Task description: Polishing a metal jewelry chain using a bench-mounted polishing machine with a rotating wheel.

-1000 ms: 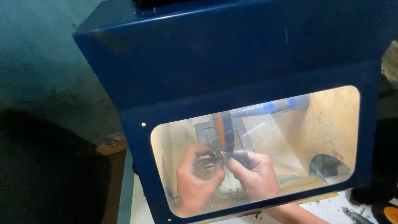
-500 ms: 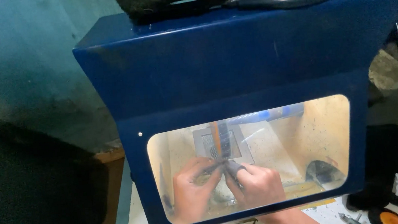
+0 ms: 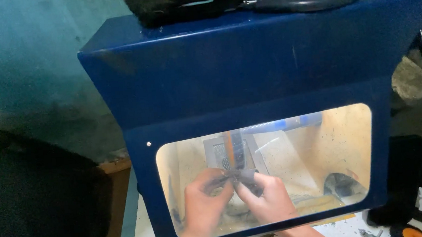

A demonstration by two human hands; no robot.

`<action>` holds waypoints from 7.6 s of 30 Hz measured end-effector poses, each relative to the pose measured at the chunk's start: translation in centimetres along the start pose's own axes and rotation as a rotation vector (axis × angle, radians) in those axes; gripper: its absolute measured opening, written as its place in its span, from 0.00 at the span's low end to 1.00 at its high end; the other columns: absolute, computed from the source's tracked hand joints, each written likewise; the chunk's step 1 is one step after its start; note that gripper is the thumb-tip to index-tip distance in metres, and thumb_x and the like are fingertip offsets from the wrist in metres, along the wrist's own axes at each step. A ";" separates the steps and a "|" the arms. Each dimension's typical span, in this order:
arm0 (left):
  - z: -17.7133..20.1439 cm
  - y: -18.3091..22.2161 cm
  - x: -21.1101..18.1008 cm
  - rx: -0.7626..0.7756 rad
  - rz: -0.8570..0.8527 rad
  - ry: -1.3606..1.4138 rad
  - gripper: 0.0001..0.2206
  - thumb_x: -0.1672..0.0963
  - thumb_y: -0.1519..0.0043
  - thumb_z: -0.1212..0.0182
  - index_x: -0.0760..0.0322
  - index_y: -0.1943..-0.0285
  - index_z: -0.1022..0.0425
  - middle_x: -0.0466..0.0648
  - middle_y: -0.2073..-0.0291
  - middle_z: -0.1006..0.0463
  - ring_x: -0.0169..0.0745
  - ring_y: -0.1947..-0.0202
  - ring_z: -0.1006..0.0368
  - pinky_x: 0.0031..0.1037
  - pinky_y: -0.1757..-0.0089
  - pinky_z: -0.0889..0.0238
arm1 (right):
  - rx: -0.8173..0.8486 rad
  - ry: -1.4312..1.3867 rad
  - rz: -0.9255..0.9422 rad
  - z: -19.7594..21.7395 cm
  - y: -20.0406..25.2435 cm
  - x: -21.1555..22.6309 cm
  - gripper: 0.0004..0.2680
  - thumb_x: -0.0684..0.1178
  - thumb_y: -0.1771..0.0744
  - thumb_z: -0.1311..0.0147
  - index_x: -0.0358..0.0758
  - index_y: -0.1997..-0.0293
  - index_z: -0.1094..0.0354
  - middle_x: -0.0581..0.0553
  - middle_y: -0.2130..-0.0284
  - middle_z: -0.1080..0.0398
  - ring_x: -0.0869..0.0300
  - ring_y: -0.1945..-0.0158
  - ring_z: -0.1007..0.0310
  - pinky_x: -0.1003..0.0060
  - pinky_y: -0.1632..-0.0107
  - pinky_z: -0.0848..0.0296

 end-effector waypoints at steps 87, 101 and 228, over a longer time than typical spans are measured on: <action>-0.3 0.3 -1.1 -0.073 -0.095 0.100 0.08 0.58 0.46 0.25 0.57 0.64 0.21 0.42 0.70 0.17 0.36 0.65 0.20 0.26 0.54 0.25 | -0.020 -0.500 -0.060 0.0 0.4 -0.1 0.10 0.51 0.33 0.41 0.33 0.70 0.24 0.49 0.85 0.41 0.62 0.80 0.48 0.66 0.78 0.49; -0.2 -0.1 -0.7 -0.090 0.085 0.060 0.06 0.58 0.45 0.28 0.56 0.62 0.19 0.43 0.65 0.15 0.39 0.58 0.19 0.27 0.49 0.26 | 0.024 -0.563 -0.118 -0.9 -0.3 -1.4 0.11 0.47 0.32 0.43 0.34 0.75 0.32 0.45 0.83 0.38 0.62 0.83 0.47 0.67 0.81 0.48; 0.5 -0.7 -0.8 -0.059 0.001 0.164 0.04 0.59 0.44 0.29 0.59 0.65 0.21 0.45 0.69 0.16 0.37 0.62 0.20 0.27 0.51 0.24 | 0.178 -0.534 0.012 -1.2 -0.2 0.1 0.16 0.53 0.32 0.46 0.27 0.69 0.19 0.44 0.92 0.37 0.62 0.87 0.44 0.68 0.78 0.42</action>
Point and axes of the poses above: each hand's wrist, its own y-axis away from the middle knuckle, its own z-axis out of the back of the hand, x = y × z, the point moved 5 cm from there along -y, towards the middle knuckle
